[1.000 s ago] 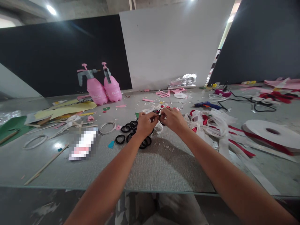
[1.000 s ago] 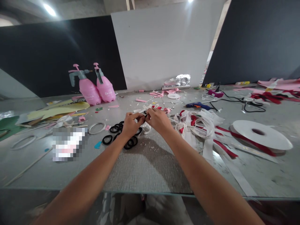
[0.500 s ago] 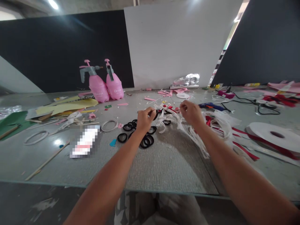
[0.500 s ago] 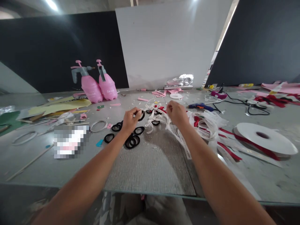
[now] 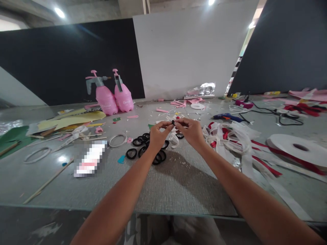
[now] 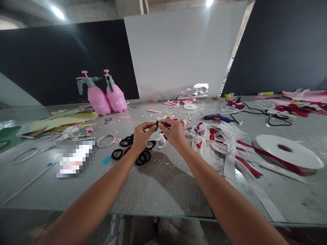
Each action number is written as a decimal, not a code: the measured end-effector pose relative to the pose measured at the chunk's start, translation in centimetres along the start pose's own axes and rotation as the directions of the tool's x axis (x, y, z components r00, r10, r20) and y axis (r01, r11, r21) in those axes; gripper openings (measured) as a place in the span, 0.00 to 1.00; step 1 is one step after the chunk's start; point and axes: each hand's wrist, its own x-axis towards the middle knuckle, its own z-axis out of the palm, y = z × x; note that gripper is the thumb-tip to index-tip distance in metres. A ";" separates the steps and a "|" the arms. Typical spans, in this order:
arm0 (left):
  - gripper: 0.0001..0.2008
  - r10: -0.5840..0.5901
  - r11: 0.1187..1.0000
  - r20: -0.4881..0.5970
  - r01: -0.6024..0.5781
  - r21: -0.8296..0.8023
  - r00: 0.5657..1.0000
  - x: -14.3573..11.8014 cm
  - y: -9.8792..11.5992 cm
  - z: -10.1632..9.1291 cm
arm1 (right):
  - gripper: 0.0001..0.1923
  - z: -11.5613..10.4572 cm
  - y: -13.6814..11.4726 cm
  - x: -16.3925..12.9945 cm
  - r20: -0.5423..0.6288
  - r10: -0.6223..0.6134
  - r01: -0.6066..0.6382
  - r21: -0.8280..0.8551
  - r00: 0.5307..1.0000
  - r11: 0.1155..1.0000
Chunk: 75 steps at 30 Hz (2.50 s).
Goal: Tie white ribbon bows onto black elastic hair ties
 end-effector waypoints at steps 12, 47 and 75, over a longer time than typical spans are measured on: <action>0.11 -0.042 0.999 0.061 0.042 0.001 0.997 0.3 0.4 -0.2 | 0.10 -0.4 -0.4 -0.4 0.023 -0.247 0.242 -0.307 0.969 0.920; 0.09 0.175 0.945 0.066 -0.187 0.269 0.982 -0.2 2.7 -0.4 | 0.11 -0.8 -1.9 -0.4 0.095 -0.135 0.154 -0.245 0.986 0.957; 0.12 -0.004 0.991 0.144 0.023 -0.129 0.990 0.1 0.6 0.1 | 0.12 -1.0 -1.6 -0.3 0.142 -0.078 0.104 -0.182 0.987 0.978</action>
